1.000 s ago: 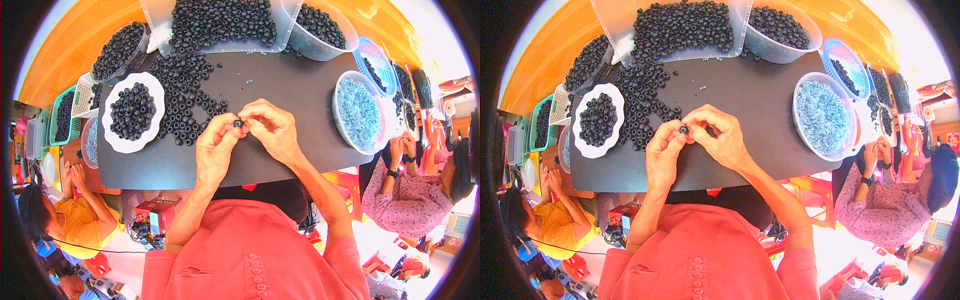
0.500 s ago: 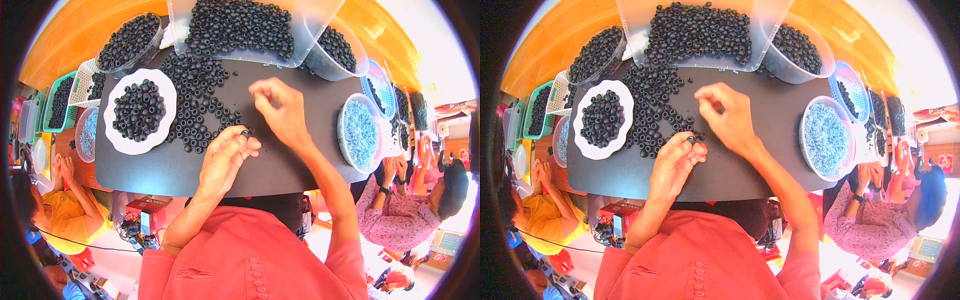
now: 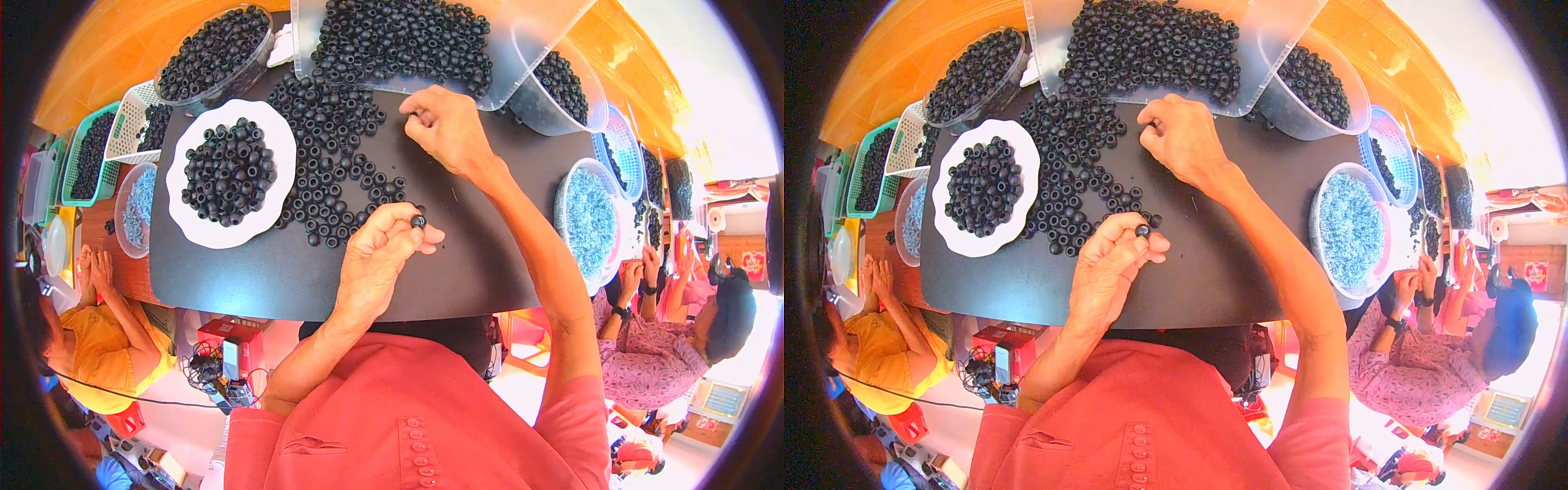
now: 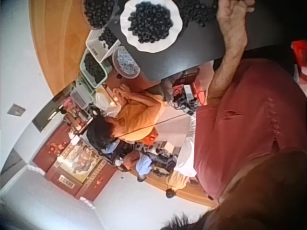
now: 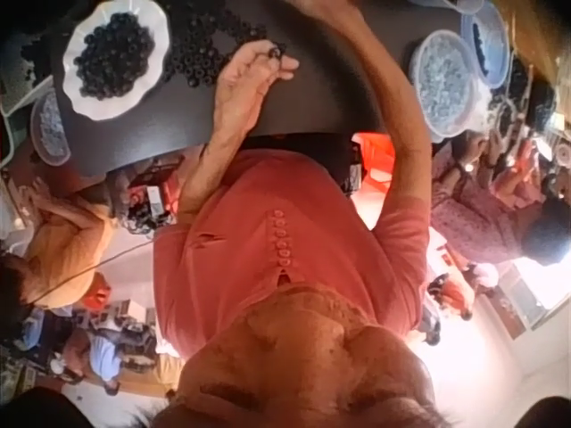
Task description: The person assembles small components by picking up springs and black plastic pieces from the table and inserting the springs into the plastic pieces by hand.
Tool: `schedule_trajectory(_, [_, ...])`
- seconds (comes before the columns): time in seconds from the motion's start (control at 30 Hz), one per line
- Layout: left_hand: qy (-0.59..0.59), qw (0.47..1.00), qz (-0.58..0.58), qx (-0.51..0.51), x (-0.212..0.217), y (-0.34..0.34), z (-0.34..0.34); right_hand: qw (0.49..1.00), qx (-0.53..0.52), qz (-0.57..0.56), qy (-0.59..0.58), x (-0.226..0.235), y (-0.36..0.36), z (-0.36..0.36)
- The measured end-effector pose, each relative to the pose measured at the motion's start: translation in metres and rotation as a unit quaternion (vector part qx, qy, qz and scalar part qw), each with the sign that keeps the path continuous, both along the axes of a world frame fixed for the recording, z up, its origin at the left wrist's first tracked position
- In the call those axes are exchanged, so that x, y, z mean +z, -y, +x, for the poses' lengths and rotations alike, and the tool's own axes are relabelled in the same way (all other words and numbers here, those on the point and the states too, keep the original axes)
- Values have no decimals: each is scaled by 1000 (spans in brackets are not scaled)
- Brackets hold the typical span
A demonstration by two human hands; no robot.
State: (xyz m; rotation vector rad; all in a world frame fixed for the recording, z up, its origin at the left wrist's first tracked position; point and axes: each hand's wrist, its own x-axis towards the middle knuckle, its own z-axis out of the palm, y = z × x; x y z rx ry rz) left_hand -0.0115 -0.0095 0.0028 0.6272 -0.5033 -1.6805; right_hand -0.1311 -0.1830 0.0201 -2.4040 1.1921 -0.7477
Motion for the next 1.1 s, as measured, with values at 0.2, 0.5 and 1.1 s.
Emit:
schedule_trajectory(0.2, [19, 1000, -14, 18, 0, -1, -2, 906, -21, 311, 288, 19, -66, -22])
schedule_trajectory(0.5, [-12, 999, -20, -27, -2, 3, 0, 810, 72, 337, 475, 11, -124, -36])
schedule_trajectory(1.1, [21, 998, -37, -41, -5, 1, 0, 906, 69, 159, 385, -7, -131, -34])
